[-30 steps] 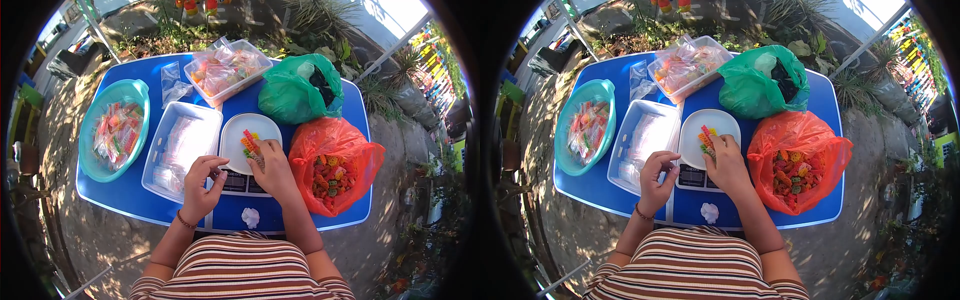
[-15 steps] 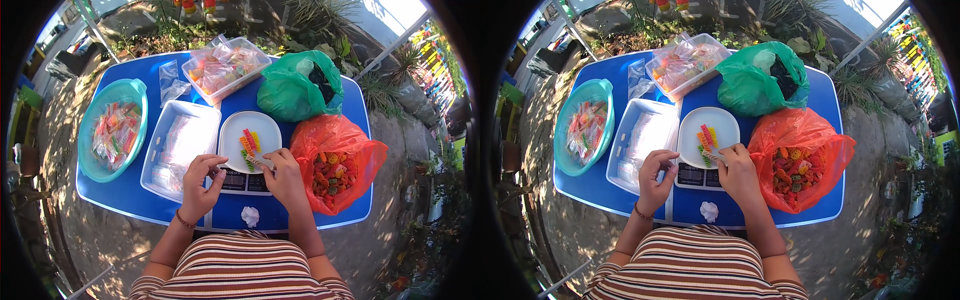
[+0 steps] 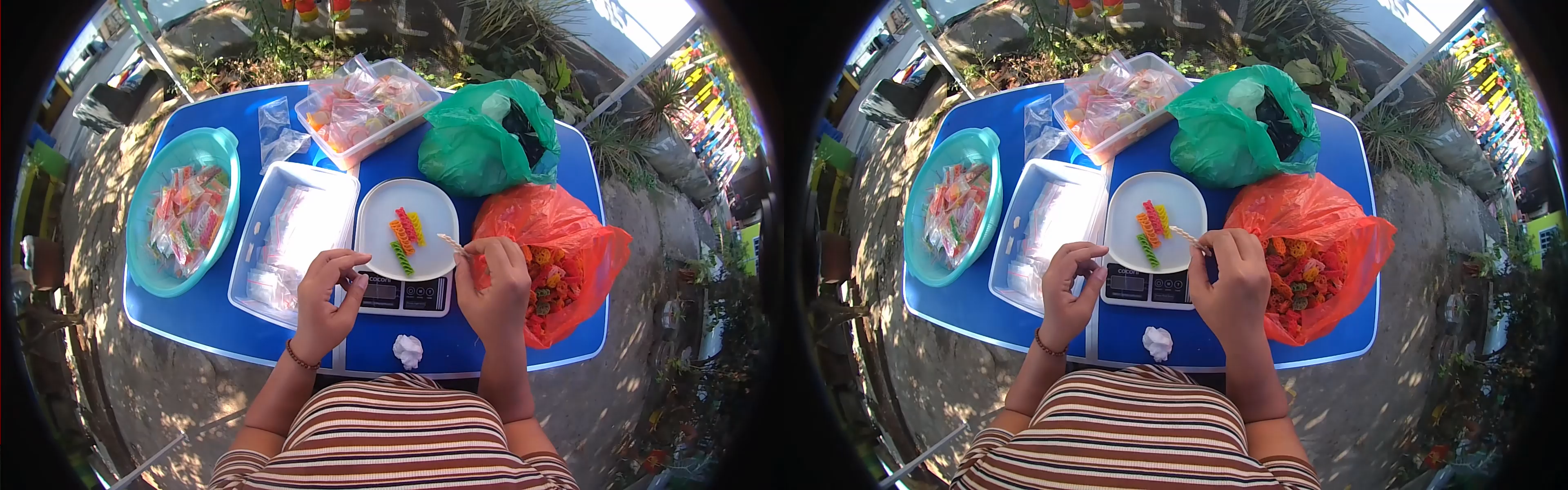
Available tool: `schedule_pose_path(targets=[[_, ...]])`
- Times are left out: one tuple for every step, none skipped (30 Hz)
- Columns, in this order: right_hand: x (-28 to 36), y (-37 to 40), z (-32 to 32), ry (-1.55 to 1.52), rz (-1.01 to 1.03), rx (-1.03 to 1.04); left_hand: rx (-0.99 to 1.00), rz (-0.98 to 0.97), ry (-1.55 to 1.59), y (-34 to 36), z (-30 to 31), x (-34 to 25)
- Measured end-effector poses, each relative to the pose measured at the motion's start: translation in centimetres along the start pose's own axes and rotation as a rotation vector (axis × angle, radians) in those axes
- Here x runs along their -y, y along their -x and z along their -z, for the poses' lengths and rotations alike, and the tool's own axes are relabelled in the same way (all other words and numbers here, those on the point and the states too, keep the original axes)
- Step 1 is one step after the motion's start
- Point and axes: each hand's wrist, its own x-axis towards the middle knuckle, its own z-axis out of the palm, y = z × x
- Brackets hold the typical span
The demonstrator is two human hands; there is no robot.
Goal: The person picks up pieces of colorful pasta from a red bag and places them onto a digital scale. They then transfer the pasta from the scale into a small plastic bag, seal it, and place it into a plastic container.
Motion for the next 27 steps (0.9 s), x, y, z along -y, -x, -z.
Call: schedule_pose_path(targets=[[-0.3,-0.1,0.0,0.053,0.035,-0.029,0.013,0.002,-0.002,0.0,0.0,0.0],[-0.7,0.0,-0.3,0.032,0.007,0.009,0.015,0.002,0.000,0.0,0.0,0.0],[-1.0,0.1,-0.7,0.003,-0.042,0.052,0.016,0.001,0.001,0.1,0.0,0.1],[-1.1,0.3,-1.4,-0.027,-0.091,0.095,0.016,0.002,0.001,0.1,0.0,0.2],[-1.3,0.4,-2.0,-0.058,-0.140,0.138,0.000,0.001,0.008,0.0,0.0,0.1],[-1.7,0.4,-2.6,-0.044,-0.146,0.187,-0.015,0.001,0.014,0.0,-0.1,0.1],[-1.9,0.3,-3.3,-0.044,-0.161,0.181,-0.030,0.001,0.021,0.0,-0.2,0.0],[-1.9,0.2,-4.0,-0.043,-0.175,0.175,-0.030,-0.002,0.020,0.0,-0.2,0.1],[-1.9,0.0,-4.4,-0.042,-0.189,0.169,-0.030,-0.004,0.020,0.0,-0.2,0.1],[-1.8,-0.4,-4.5,0.000,-0.094,0.213,-0.032,-0.006,0.020,0.0,-0.2,0.2],[-1.7,-0.8,-4.4,0.041,-0.001,0.256,-0.032,-0.006,0.021,0.0,-0.1,0.2],[-1.6,-1.3,-4.4,0.083,0.093,0.300,-0.032,-0.005,0.023,0.1,-0.2,0.3],[-1.7,-1.7,-4.8,0.088,0.125,0.339,-0.032,-0.005,0.025,0.1,-0.2,0.3],[-1.7,-2.3,-5.2,0.093,0.157,0.378,-0.029,-0.004,0.019,0.1,-0.2,0.2],[-1.7,-2.7,-5.5,0.098,0.189,0.417,-0.026,-0.003,0.014,0.1,-0.1,0.2],[-1.5,-3.1,-5.7,0.148,0.171,0.463,-0.023,-0.003,0.009,0.0,-0.1,0.1],[-1.3,-3.5,-5.9,0.197,0.153,0.508,-0.013,0.001,0.011,0.0,-0.1,0.1],[-1.1,-3.9,-6.0,0.245,0.137,0.554,-0.003,0.006,0.012,0.1,0.0,0.1],[-1.2,-4.2,-6.1,0.241,0.143,0.557,0.007,0.013,0.013,0.1,0.0,0.1],[-1.4,-4.5,-6.2,0.236,0.150,0.559,0.005,0.013,0.019,0.2,0.0,0.2],[-1.6,-4.7,-6.3,0.231,0.158,0.562,0.002,0.014,0.025,0.2,0.0,0.2],[-1.6,-4.8,-6.2,0.191,0.169,0.545,-0.002,0.016,0.031,0.2,0.0,0.3],[-1.7,-4.9,-6.1,0.151,0.180,0.529,-0.001,0.012,0.028,0.2,0.0,0.3],[-1.8,-5.0,-5.9,0.112,0.190,0.512,0.000,0.008,0.026,0.2,0.0,0.3],[-2.0,-5.0,-5.6,0.003,0.159,0.510,0.001,0.006,0.025,0.2,0.0,0.3],[-2.1,-4.6,-5.0,-0.106,0.126,0.509,-0.015,-0.006,0.037,0.2,0.0,0.4],[-2.0,-4.2,-4.4,-0.214,0.092,0.505,-0.031,-0.018,0.049,0.2,-0.1,0.5]])
